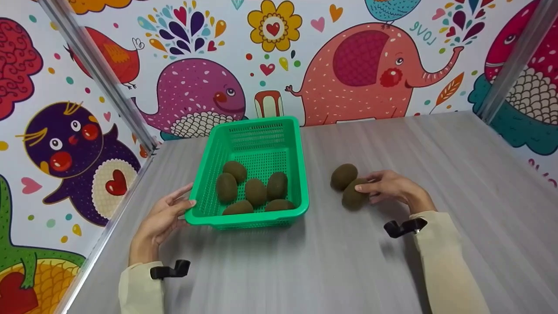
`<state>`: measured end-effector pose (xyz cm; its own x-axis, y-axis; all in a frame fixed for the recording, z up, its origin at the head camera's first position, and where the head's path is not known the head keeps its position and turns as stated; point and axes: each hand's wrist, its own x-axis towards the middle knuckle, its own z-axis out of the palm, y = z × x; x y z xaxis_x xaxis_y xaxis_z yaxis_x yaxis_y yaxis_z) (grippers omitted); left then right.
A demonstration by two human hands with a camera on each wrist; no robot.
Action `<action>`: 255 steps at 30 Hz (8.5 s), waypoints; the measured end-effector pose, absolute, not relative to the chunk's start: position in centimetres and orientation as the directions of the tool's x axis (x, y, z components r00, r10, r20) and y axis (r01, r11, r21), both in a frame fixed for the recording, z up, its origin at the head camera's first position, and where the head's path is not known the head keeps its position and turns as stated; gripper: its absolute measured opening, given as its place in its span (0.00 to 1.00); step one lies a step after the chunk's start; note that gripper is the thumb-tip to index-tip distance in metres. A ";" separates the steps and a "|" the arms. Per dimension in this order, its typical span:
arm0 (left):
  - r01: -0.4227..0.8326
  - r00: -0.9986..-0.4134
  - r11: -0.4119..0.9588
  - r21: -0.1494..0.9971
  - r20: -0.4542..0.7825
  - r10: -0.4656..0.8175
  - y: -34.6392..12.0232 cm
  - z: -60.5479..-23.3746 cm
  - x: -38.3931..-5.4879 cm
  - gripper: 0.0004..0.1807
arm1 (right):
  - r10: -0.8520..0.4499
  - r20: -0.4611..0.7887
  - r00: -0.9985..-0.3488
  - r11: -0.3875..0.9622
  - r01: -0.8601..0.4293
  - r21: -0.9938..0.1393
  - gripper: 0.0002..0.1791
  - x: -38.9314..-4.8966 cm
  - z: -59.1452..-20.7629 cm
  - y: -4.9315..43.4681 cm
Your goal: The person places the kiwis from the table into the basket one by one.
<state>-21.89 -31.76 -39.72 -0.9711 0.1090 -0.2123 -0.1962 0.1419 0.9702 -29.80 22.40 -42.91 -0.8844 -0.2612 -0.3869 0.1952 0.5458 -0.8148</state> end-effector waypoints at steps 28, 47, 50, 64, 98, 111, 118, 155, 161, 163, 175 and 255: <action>-0.197 -0.972 0.132 0.972 -0.211 0.103 -31.7 -39.8 -21.8 0.36 | -0.343 -0.305 -0.889 0.375 0.168 -0.912 0.42 -29.6 -40.6 21.3; -0.231 -0.965 0.121 0.965 -0.243 0.097 -31.9 -40.0 -21.5 0.37 | -0.253 -0.165 -0.953 0.260 0.098 -0.961 0.41 -27.4 -36.3 17.1; -0.231 -0.965 0.113 0.966 -0.243 0.103 -31.9 -39.9 -21.6 0.37 | -0.242 -0.147 -0.959 0.250 0.085 -0.964 0.40 -27.0 -35.7 16.2; -0.198 -0.974 0.156 0.968 -0.212 0.076 -31.5 -39.7 -21.9 0.36 | -0.279 -0.128 -0.952 0.265 0.052 -0.963 0.34 -26.3 -35.5 12.1; -0.203 -0.973 0.139 0.969 -0.215 0.080 -31.6 -39.8 -22.0 0.36 | -0.363 -0.207 -0.908 0.401 0.048 -0.915 0.30 -30.6 -32.8 4.3; -0.194 -0.975 0.134 0.972 -0.207 0.086 -31.7 -40.0 -22.2 0.35 | -0.343 -0.272 -0.899 0.506 0.067 -0.860 0.28 -32.1 -33.1 1.5; -0.193 -0.974 0.130 0.973 -0.206 0.090 -31.6 -40.1 -22.1 0.35 | -0.295 -0.286 -0.912 0.517 0.099 -0.850 0.26 -32.8 -34.0 0.8; -0.206 -0.972 0.113 0.972 -0.217 0.091 -31.4 -39.9 -22.2 0.36 | -0.407 -0.313 -0.858 0.650 -0.032 -0.759 0.27 -32.9 -33.8 1.6; -0.199 -0.973 0.107 0.974 -0.209 0.096 -31.6 -39.8 -22.1 0.36 | -0.472 -0.252 -0.845 0.521 -0.037 -0.853 0.25 -32.2 -33.4 2.2; -0.193 -0.974 0.110 0.975 -0.204 0.102 -31.7 -39.8 -22.0 0.36 | -0.490 -0.230 -0.841 0.474 -0.035 -0.880 0.23 -31.8 -33.3 2.4; -0.204 -0.972 0.136 0.970 -0.217 0.088 -31.4 -39.7 -22.0 0.36 | -0.450 -0.068 -0.891 0.357 -0.110 -0.928 0.19 -29.0 -33.6 5.1; -0.208 -0.971 0.120 0.971 -0.220 0.098 -31.7 -39.9 -22.1 0.36 | -0.295 -0.071 -0.953 0.443 -0.070 -0.894 0.38 -32.3 -45.2 19.6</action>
<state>-22.15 -31.67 -39.93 -0.9706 0.0977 -0.2198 -0.2078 0.1199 0.9708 -32.29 19.60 -45.21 -0.9530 -0.2946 -0.0709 -0.0704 0.4428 -0.8938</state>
